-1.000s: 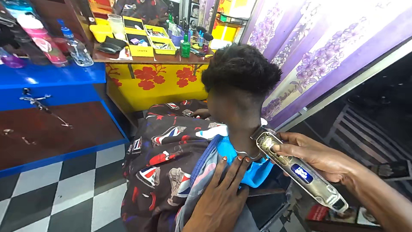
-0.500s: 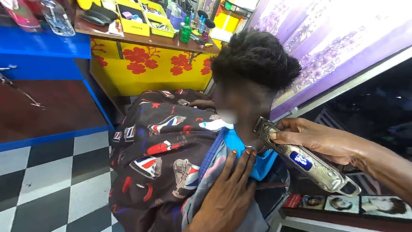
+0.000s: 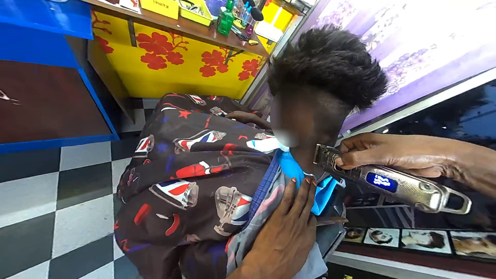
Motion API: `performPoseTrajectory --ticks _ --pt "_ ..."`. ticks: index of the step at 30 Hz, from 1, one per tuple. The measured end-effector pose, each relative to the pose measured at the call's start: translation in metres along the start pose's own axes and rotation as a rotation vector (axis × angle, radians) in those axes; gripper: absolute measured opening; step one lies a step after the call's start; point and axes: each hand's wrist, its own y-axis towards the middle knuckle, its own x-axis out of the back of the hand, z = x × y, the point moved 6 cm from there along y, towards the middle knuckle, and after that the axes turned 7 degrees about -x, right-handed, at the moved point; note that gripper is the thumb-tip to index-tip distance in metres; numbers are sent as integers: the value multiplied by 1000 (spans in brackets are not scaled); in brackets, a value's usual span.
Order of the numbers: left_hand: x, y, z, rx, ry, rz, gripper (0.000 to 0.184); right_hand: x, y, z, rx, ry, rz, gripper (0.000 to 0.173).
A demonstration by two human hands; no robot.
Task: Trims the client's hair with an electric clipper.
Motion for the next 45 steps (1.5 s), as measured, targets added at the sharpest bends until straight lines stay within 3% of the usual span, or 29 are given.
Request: performPoseTrajectory --ticks 4,7,11,15,18,20,22,24,25,28,34,39,45 --pt "0 0 0 6 8 17 28 6 9 12 -29 -74 41 35" --pt "1 0 0 0 -12 45 31 42 59 -17 87 -58 259 36" --pt "0 0 1 9 -30 22 30 48 91 -2 55 -287 197 34" --pt "-1 0 2 17 -21 -1 29 28 56 27 157 -402 239 32" --pt "-1 -1 4 10 -71 -69 27 19 -17 21 415 -162 174 42" --pt "0 -2 8 3 -106 -119 25 25 -47 -20 663 193 73 49" --pt "2 0 8 0 -69 -111 23 27 -46 -74 907 645 130 53" --pt "6 4 8 -4 -21 -81 24 14 -30 -106 848 917 -1 55" --pt "9 7 7 -4 -23 -68 24 8 -19 -116 783 877 -42 58" --pt "19 20 2 -3 -37 -34 25 -10 22 -126 668 670 210 44" --pt "3 38 -11 110 44 118 27 -12 63 -113 548 521 626 52" --pt "-3 38 -18 204 88 144 31 -13 82 -110 546 510 724 48" --pt "-5 35 -17 182 73 118 37 1 84 -99 635 553 751 39"
